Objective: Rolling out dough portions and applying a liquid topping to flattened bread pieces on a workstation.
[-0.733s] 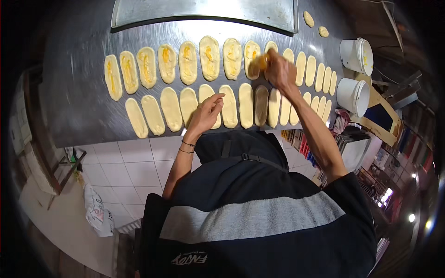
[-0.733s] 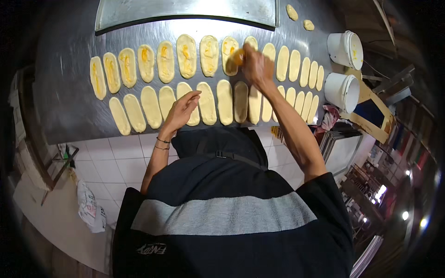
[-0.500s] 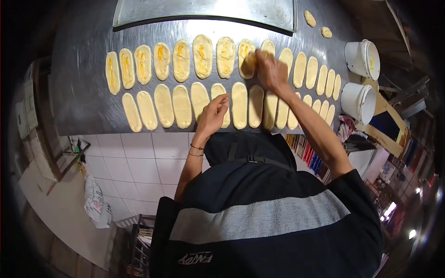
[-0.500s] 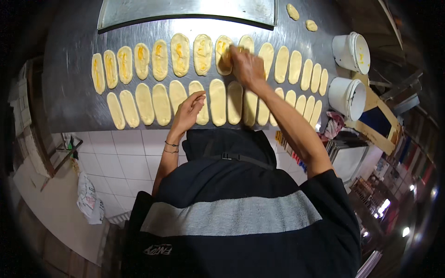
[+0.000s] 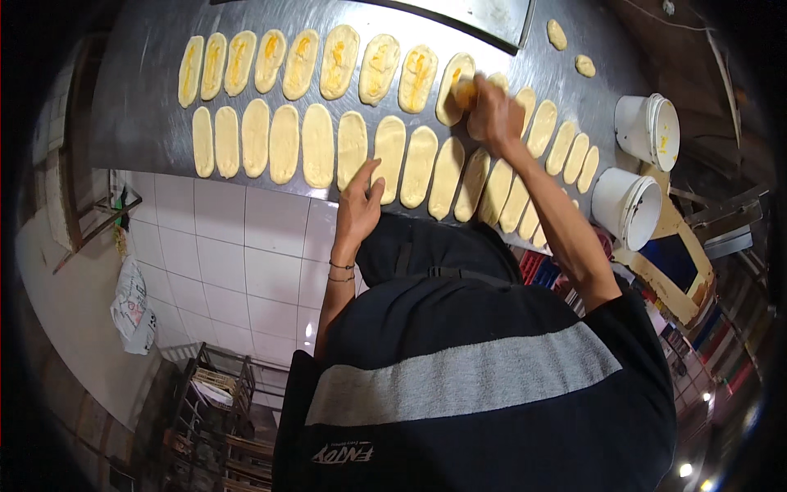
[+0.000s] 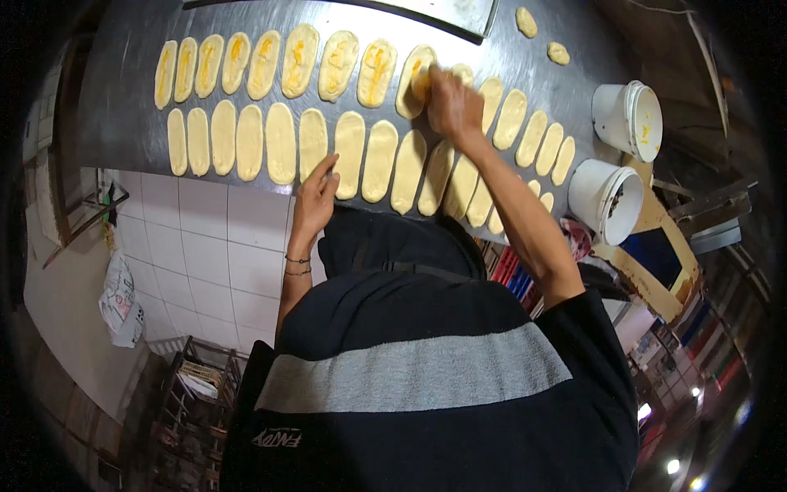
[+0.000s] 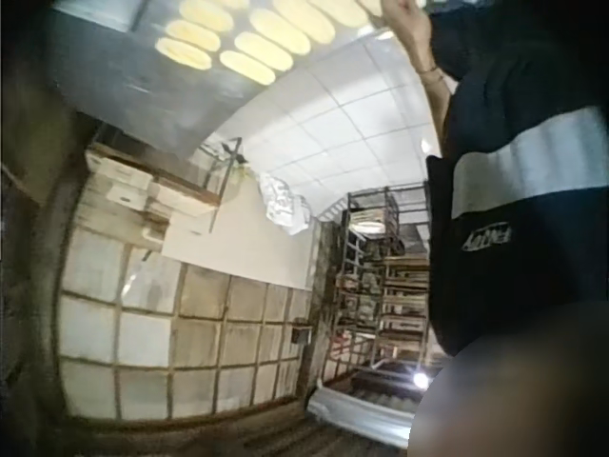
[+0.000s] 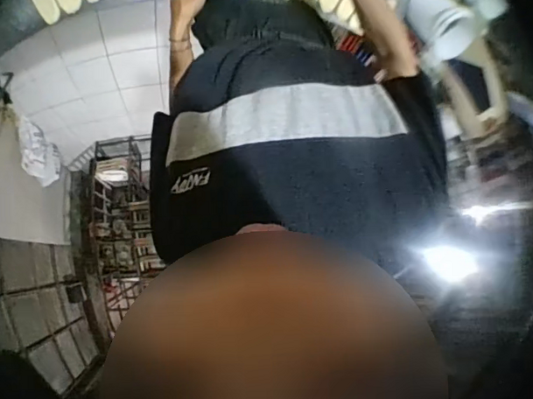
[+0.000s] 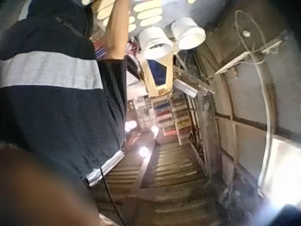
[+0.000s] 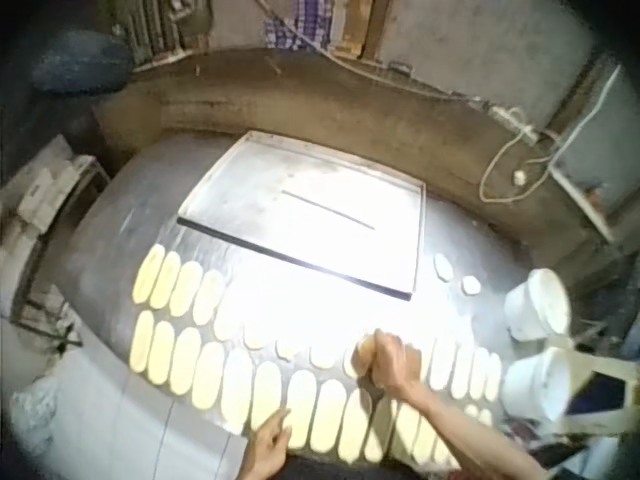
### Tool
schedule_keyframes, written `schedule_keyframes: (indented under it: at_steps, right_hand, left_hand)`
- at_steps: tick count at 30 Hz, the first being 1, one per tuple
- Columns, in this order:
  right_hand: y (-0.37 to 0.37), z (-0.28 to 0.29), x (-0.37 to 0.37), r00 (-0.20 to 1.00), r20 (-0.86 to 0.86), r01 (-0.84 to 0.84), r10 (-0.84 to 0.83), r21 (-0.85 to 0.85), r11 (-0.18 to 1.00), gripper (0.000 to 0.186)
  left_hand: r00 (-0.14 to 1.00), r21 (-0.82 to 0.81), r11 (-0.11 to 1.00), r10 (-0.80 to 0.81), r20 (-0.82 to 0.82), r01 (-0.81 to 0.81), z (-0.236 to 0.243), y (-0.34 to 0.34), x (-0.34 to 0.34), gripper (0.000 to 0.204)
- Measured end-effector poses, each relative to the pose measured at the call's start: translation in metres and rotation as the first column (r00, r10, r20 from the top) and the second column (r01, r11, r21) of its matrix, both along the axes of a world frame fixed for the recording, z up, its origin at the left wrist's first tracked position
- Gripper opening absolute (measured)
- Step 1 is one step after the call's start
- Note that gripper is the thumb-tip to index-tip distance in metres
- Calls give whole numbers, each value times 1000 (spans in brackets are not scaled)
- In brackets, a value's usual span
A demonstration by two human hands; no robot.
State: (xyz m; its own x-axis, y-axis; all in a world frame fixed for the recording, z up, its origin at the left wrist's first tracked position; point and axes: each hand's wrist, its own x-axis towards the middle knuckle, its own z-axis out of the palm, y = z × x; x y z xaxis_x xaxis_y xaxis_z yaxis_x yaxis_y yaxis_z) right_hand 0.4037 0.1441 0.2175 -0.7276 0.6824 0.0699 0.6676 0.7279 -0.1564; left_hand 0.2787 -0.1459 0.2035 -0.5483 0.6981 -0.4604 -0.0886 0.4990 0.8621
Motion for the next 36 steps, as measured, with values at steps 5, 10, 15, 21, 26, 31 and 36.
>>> schedule_keyframes:
  at_steps: [5, 10, 15, 21, 26, 31, 36]
  right_hand:
    - [-17, 21, 6, 988, 156, 23, 4, -166, 986, 25]
    - [34, 27, -38, 998, -30, 61, -62, -31, 998, 26]
    - [-30, 7, -9, 1000, 26, -2, 4, -96, 995, 27]
    - [-40, 34, -4, 982, 74, 187, -174, -228, 956, 30]
    - [-14, 22, -37, 969, -26, 246, -247, -56, 968, 30]
    - [-79, 3, 9, 982, 92, 181, -166, -184, 966, 48]
    - [-54, 37, 13, 951, 150, 299, -269, -238, 924, 32]
  left_hand:
    - [980, 38, 996, -77, -185, 85, 5, 11, 5, 38]
    - [887, 32, 953, -269, -375, 302, 33, 32, -15, 40]
    - [789, -16, 916, -354, -501, 401, 38, 26, -10, 39]
    - [967, 3, 986, -162, -198, 166, 42, -19, -15, 35]
    - [834, -159, 861, 509, 214, -484, 1, -105, -28, 60]
    - [462, -353, 609, 782, 419, -710, -6, -92, -29, 87]
    - [532, -343, 739, 662, 527, -580, 29, -45, -33, 94]
